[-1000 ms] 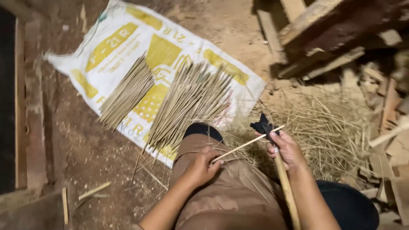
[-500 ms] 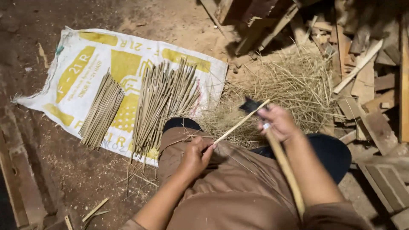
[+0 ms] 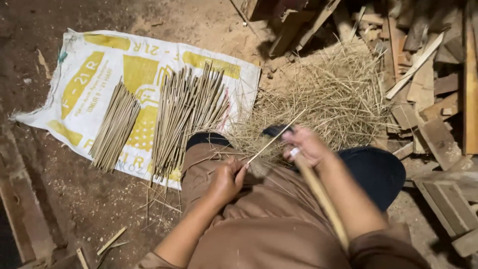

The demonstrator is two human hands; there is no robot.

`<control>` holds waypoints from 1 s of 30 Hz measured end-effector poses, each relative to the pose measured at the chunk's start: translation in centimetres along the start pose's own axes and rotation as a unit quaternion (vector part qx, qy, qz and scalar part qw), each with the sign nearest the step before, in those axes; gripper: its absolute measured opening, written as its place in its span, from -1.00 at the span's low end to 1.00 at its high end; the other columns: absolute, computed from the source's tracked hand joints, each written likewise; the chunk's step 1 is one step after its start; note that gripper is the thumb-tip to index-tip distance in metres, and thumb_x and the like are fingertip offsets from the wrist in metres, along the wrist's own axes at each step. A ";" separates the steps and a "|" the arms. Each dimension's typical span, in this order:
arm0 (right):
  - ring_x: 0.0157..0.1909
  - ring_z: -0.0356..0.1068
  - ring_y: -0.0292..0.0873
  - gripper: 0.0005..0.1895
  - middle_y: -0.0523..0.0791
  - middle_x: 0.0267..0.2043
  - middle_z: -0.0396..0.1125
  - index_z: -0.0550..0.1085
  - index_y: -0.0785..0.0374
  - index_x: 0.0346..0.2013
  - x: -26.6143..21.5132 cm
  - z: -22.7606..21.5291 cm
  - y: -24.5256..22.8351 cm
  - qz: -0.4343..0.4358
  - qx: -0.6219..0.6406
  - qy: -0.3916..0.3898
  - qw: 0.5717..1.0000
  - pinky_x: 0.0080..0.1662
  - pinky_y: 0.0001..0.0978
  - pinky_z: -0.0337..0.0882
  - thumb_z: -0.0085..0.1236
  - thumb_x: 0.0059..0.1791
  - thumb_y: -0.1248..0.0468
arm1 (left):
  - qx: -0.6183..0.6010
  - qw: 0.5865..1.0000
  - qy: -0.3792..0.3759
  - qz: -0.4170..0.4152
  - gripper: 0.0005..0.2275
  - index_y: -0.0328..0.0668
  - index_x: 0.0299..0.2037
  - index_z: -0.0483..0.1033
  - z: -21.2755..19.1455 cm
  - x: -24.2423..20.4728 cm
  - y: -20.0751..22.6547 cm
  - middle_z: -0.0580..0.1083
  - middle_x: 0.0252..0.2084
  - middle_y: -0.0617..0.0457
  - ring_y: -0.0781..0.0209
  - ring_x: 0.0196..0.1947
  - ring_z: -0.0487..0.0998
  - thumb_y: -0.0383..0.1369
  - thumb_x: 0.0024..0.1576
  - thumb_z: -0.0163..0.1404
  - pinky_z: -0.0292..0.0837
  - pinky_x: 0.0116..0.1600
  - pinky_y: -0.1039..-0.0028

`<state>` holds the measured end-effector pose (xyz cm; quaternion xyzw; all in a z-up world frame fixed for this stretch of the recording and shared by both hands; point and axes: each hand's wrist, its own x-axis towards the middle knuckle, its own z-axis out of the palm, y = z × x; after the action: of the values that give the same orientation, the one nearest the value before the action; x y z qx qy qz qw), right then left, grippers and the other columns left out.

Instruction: Stripping or cleaning individual reeds using a small handheld scraping tool

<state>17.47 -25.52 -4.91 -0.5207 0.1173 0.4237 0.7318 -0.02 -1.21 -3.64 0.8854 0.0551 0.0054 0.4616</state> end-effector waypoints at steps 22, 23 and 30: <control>-0.62 0.40 -0.35 -0.88 0.07 -0.11 0.49 0.40 0.17 -0.10 -3.8 5.3 -3.5 -0.093 0.068 0.037 0.993 -0.60 -0.64 0.41 0.07 0.06 0.34 | -0.065 0.995 0.005 -0.077 -0.85 -0.11 -0.26 0.68 1.9 -0.3 -0.8 0.58 -0.44 -0.16 -0.18 -0.30 0.64 -0.31 0.19 0.04 0.49 -0.23 0.17; -0.62 0.43 -0.25 -0.85 0.01 -0.25 0.48 0.42 0.15 -0.16 -4.1 8.4 -1.2 -0.066 0.101 0.021 0.992 -0.56 -0.58 0.46 0.16 0.02 0.39 | -0.107 0.987 0.001 -0.118 -0.84 -0.06 -0.30 0.69 3.0 0.0 -1.8 0.56 -0.52 -0.14 -0.11 -0.36 0.65 -0.28 0.19 0.04 0.46 -0.27 0.23; -0.68 0.46 0.02 -0.84 0.06 -0.52 0.41 0.34 0.25 -0.21 -0.8 0.3 -1.9 -0.013 -0.011 -0.004 1.000 -0.72 -0.24 0.48 0.18 0.03 0.35 | -0.209 0.967 -0.017 -0.142 -0.85 -0.12 -0.29 0.71 -0.2 -0.3 2.7 0.59 -0.55 -0.10 0.38 -0.37 0.38 -0.40 0.16 0.04 0.43 -0.25 0.46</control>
<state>18.36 -25.82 -3.02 -0.5288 0.1026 0.4174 0.7318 -0.13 -2.62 -1.36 0.7524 0.1697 -0.0638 0.6333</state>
